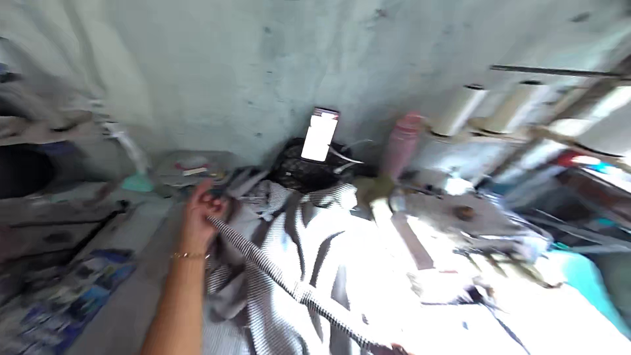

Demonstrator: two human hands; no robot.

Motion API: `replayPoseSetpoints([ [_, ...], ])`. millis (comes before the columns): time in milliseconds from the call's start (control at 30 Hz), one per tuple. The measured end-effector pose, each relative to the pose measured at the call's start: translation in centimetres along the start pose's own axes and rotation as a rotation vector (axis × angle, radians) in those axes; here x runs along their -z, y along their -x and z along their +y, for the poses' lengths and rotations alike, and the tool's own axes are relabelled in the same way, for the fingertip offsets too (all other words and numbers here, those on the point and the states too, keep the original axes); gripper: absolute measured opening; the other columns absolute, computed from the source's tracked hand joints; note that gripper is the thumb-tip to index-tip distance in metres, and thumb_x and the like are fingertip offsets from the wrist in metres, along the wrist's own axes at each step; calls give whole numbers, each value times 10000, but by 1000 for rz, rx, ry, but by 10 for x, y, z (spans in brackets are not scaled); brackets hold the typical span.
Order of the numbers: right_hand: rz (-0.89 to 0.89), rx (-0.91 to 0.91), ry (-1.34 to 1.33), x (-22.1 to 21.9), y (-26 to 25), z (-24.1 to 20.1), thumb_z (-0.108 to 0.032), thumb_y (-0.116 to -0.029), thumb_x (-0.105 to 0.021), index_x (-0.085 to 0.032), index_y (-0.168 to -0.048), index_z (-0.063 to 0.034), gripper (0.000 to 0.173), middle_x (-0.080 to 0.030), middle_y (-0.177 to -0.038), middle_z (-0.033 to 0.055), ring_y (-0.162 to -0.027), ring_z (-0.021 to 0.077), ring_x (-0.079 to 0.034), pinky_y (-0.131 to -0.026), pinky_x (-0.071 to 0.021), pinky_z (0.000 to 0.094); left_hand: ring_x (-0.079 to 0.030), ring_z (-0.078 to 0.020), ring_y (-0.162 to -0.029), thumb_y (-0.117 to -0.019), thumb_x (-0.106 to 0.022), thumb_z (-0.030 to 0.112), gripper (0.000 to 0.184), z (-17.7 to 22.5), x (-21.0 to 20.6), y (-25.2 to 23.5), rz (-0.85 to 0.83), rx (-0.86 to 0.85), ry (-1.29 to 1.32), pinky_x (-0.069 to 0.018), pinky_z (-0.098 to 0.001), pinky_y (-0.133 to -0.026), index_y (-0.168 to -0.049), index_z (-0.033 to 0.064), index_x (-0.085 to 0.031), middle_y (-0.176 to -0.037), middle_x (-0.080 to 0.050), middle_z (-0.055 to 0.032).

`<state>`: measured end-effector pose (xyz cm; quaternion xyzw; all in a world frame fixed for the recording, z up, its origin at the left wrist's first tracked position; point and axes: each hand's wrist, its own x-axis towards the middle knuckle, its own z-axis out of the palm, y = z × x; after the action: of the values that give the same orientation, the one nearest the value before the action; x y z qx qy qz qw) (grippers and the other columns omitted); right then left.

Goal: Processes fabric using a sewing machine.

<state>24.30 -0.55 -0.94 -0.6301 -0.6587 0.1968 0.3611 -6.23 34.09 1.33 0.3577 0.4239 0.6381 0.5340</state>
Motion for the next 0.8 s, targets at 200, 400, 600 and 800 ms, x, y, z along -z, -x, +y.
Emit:
replayPoseSetpoints([
  [200, 258, 122, 26, 13, 9, 41, -130, -905, -726, -778, -1030, -44, 161, -767, -947, 99, -869, 122, -734, -808, -592, 252, -673, -209, -1079, -981, -536, 222, 286, -52, -79, 172, -810, -732, -848, -495, -468, -961, -1001, 9, -725, -1077, -733, -108],
  [400, 352, 157, -254, 14, 16, 47, -102, -875, -757, -615, -1173, -23, 339, -719, -924, 37, -756, -34, -618, -702, -497, 90, -623, -241, -1230, -1031, -516, 418, 310, -76, -112, 242, -1294, -662, -845, -228, -775, -1041, -995, 230, -760, -1225, -714, -6],
  [600, 456, 52, -480, 8, 19, 57, -415, -855, -803, -634, -1202, -74, 515, -703, -1015, -77, -606, -144, -457, -523, -386, 42, -628, -138, -966, -1014, -525, 401, 252, -77, -114, 257, -965, -965, -928, -258, -497, -1019, -903, 240, -686, -879, -722, 48],
  [800, 532, -6, -661, 0, 13, 56, -211, -865, -802, -730, -908, -113, 129, -654, -778, -121, -619, -136, -467, -562, -386, 50, -636, -114, -957, -951, -603, 373, 188, -82, -110, 271, -925, -937, -919, -281, -439, -1026, -968, 193, -655, -924, -733, 26],
])
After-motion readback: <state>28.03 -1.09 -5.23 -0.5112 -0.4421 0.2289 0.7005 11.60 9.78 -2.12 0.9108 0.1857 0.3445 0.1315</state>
